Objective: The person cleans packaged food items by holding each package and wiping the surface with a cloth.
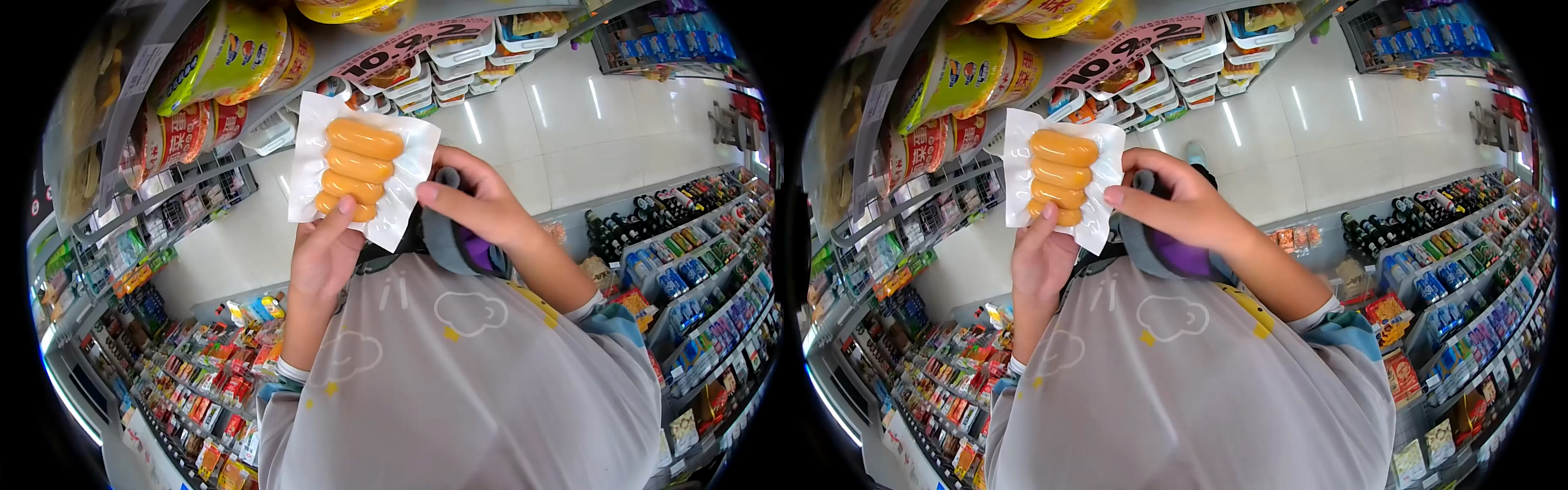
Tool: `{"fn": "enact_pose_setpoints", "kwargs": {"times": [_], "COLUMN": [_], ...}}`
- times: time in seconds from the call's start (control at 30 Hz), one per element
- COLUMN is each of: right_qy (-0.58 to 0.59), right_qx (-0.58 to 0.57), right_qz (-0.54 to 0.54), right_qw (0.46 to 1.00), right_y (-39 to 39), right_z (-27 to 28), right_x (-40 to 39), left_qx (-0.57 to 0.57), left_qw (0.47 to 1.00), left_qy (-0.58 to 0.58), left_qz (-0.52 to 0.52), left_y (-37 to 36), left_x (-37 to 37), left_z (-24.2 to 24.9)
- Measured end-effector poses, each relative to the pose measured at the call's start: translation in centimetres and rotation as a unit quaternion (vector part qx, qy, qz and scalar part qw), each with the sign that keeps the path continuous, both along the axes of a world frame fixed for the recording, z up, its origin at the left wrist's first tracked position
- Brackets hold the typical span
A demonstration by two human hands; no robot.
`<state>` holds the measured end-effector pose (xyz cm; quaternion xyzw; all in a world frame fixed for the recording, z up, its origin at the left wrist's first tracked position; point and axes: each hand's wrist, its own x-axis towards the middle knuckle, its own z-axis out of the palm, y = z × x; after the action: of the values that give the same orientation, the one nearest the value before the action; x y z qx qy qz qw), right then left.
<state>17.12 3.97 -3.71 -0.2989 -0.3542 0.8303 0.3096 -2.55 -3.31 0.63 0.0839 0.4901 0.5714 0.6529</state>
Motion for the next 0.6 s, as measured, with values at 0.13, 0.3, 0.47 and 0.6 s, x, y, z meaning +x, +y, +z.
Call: {"fn": "enact_pose_setpoints", "kwargs": {"times": [0.13, 0.3, 0.47, 0.6], "right_qy": [-0.055, -0.072, -0.069, -0.064], "right_qx": [0.01, -0.018, -0.035, -0.136], "right_qz": [-0.064, -0.098, -0.071, -0.05], "right_qw": [0.996, 0.992, 0.994, 0.987], "right_y": [-0.9, -2.1, -3.7, -5.6], "right_z": [0.9, 2.2, 3.9, 6.5], "right_x": [-3.1, -6.6, -10.0, -12.5], "left_qx": [0.017, 0.049, 0.075, 0.114], "left_qw": [0.999, 0.985, 0.986, 0.952], "left_qy": [0.014, 0.007, -0.135, -0.283], "left_qz": [-0.049, -0.165, -0.059, -0.033], "left_y": [-1.1, -2.9, -5.8, -6.4], "left_x": [-2.7, -8.0, -12.0, -14.8], "left_z": [0.0, 0.0, -0.5, -1.5]}}
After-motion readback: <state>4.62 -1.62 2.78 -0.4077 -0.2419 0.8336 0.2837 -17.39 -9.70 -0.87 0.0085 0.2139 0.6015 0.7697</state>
